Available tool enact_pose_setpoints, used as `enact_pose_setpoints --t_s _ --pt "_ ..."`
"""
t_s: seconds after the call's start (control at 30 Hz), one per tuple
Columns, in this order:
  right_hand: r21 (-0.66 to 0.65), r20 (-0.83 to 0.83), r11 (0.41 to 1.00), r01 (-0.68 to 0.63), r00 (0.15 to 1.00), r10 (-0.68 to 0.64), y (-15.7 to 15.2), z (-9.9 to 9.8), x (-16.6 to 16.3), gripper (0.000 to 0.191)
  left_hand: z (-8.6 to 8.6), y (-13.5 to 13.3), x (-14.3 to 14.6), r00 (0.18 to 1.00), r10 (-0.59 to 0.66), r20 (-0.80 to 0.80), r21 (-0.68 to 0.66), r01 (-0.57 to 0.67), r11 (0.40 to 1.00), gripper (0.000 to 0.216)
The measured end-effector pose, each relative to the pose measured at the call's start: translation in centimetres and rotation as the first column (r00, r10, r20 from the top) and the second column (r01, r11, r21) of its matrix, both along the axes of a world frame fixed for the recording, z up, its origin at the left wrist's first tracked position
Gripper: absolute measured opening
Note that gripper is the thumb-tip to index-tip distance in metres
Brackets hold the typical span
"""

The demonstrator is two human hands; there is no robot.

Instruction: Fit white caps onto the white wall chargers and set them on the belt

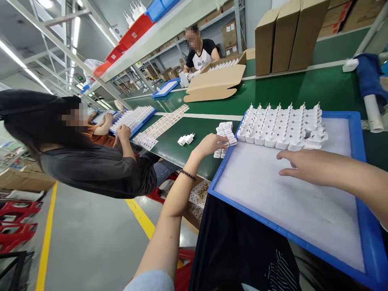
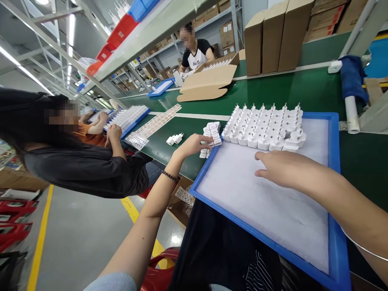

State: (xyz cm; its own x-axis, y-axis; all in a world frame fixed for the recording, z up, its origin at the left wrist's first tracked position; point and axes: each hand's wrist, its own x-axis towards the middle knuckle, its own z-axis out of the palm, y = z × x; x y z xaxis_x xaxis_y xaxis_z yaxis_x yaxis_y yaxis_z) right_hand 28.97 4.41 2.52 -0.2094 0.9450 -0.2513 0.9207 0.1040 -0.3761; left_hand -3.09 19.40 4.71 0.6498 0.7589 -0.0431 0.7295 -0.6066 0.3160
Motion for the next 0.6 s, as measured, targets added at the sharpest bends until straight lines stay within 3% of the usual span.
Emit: enact_pose_setpoints --t_s 0.17,0.23,0.3,0.33,0.43,0.5,0.6 --pt "-0.111 -0.028 0.993 -0.035 0.999 0.032 -0.2 2.8 -0.8 0.057 0.0 -0.2 0.7 0.996 0.077 0.052 0.103 -0.082 0.991 0.025" --pt "-0.223 -0.206 0.969 -0.107 0.977 0.06 0.0 3.7 -1.4 0.065 -0.4 -1.7 1.2 0.983 0.154 0.105 0.201 -0.172 0.964 0.032" --pt "-0.347 -0.5 0.92 -0.18 0.866 -0.019 0.2 4.0 -2.3 0.072 -0.9 -4.4 1.8 0.969 0.175 0.175 0.307 -0.223 0.925 0.037" --pt "-0.401 -0.639 0.892 -0.207 0.761 -0.11 0.3 3.9 -2.9 0.074 -1.3 -6.1 2.1 0.967 0.145 0.211 0.361 -0.215 0.907 0.038" --pt "-0.511 -0.816 0.827 -0.234 0.436 -0.38 0.5 3.2 -4.5 0.065 -2.7 -11.6 3.2 0.933 -0.242 0.268 0.678 -0.004 0.735 0.031" --pt "-0.527 -0.823 0.825 -0.204 0.367 -0.434 0.5 2.6 -5.2 0.053 -3.5 -14.5 3.8 0.899 -0.366 0.243 0.755 0.061 0.652 0.028" --pt "-0.506 -0.825 0.85 -0.146 0.367 -0.429 0.5 2.0 -5.5 0.045 -4.3 -16.9 4.5 0.864 -0.37 0.343 0.701 0.027 0.713 0.027"
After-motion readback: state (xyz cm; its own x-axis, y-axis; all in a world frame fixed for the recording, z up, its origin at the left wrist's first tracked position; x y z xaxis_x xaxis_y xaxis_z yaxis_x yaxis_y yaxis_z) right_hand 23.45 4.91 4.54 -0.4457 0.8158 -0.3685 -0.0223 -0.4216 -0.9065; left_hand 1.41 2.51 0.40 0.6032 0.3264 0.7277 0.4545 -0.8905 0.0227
